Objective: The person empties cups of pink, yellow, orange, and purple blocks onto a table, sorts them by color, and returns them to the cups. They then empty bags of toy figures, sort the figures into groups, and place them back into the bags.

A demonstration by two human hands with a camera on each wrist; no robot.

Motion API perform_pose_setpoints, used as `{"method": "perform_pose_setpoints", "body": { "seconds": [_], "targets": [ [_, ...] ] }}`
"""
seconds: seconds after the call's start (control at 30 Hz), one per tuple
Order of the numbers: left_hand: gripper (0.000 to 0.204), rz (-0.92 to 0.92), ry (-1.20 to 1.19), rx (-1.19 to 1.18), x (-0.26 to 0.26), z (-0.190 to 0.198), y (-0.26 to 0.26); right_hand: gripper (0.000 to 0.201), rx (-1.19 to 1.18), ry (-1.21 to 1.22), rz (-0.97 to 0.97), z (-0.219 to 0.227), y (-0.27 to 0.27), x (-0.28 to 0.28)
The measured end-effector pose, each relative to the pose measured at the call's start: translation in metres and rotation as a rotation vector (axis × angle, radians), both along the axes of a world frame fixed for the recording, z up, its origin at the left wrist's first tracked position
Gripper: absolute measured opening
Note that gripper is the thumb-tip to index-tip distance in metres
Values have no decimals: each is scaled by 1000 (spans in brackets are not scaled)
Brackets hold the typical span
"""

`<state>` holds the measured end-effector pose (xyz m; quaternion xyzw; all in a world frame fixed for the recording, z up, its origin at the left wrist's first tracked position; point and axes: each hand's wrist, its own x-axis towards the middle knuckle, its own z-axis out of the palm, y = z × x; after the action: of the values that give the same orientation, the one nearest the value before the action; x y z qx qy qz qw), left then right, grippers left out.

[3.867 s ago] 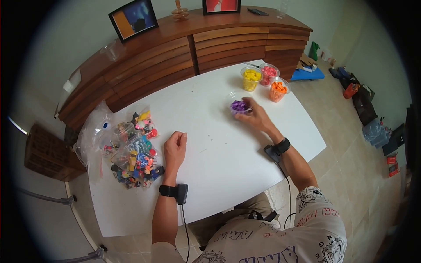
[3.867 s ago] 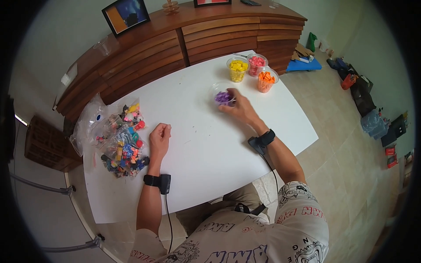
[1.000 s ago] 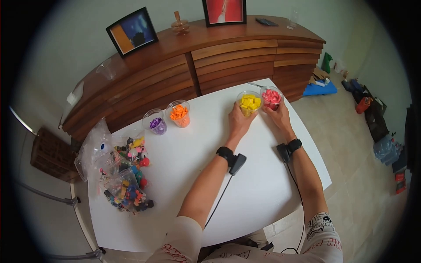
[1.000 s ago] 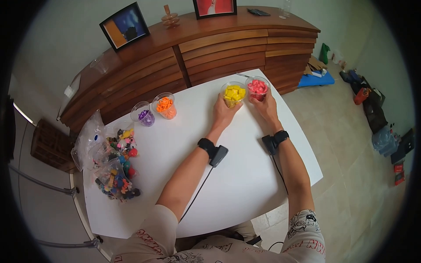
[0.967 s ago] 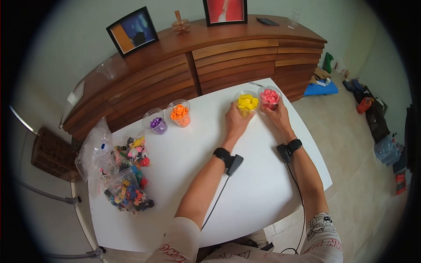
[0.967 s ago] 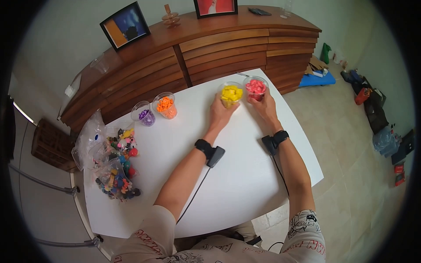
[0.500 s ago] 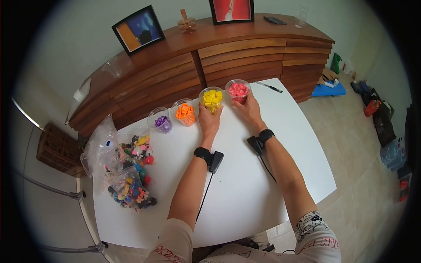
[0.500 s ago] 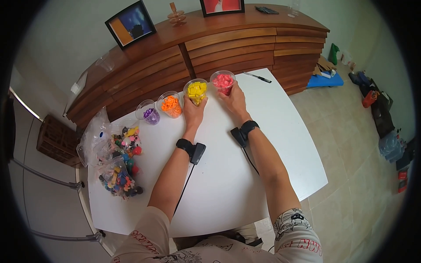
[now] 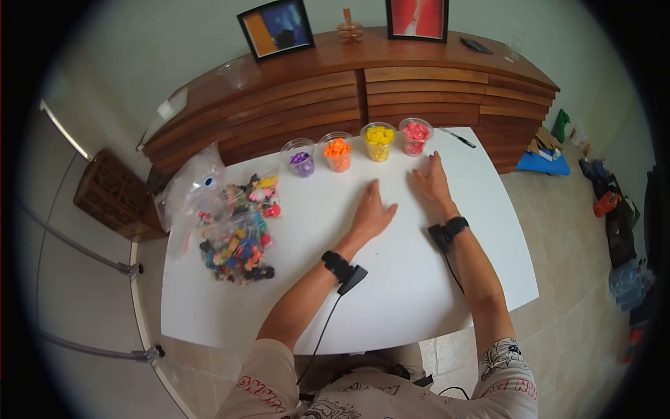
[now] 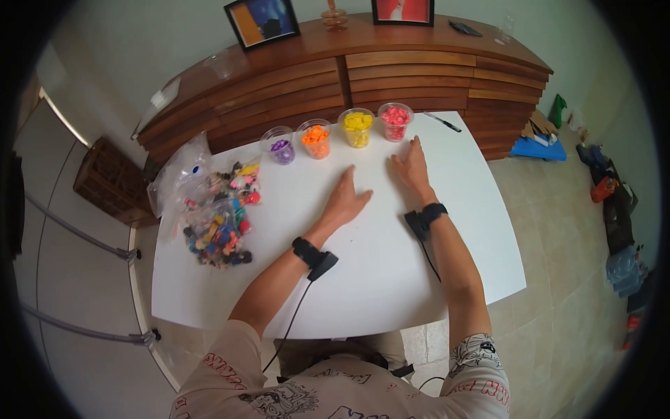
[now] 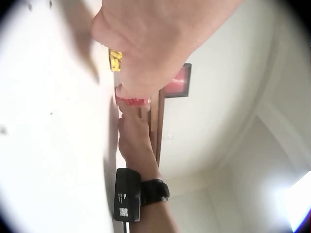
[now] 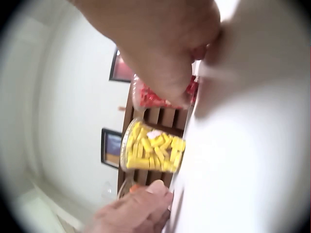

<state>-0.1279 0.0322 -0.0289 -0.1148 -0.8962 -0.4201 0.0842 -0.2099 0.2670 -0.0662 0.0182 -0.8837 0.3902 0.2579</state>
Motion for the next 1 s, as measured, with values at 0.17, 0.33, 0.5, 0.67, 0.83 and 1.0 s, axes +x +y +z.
{"method": "perform_pose_setpoints", "body": {
  "seconds": [0.17, 0.33, 0.5, 0.67, 0.83, 1.0],
  "targets": [
    [46, -346, -144, 103, 83, 38, -68, 86, 62, -224, 186, 36, -30, 100],
    [16, -311, -145, 99, 132, 70, -133, 72, 135, -355, 465, 64, -76, 134],
    [26, -129, -2, 181, 117, 64, -162, 77, 35, -287, 408, 61, -142, 79],
    [93, 136, -14, 231, -6, -2, -159, 97, 40, -127, 259, 44, -188, 4],
    [108, 465, 60, 249, -83, -1, -142, 91, 20, -85, 81, 40, -205, -26],
    [94, 550, 108, 159, -114, -15, -146, 77, 19, -96, 48, 43, -209, -30]
  ]
}}
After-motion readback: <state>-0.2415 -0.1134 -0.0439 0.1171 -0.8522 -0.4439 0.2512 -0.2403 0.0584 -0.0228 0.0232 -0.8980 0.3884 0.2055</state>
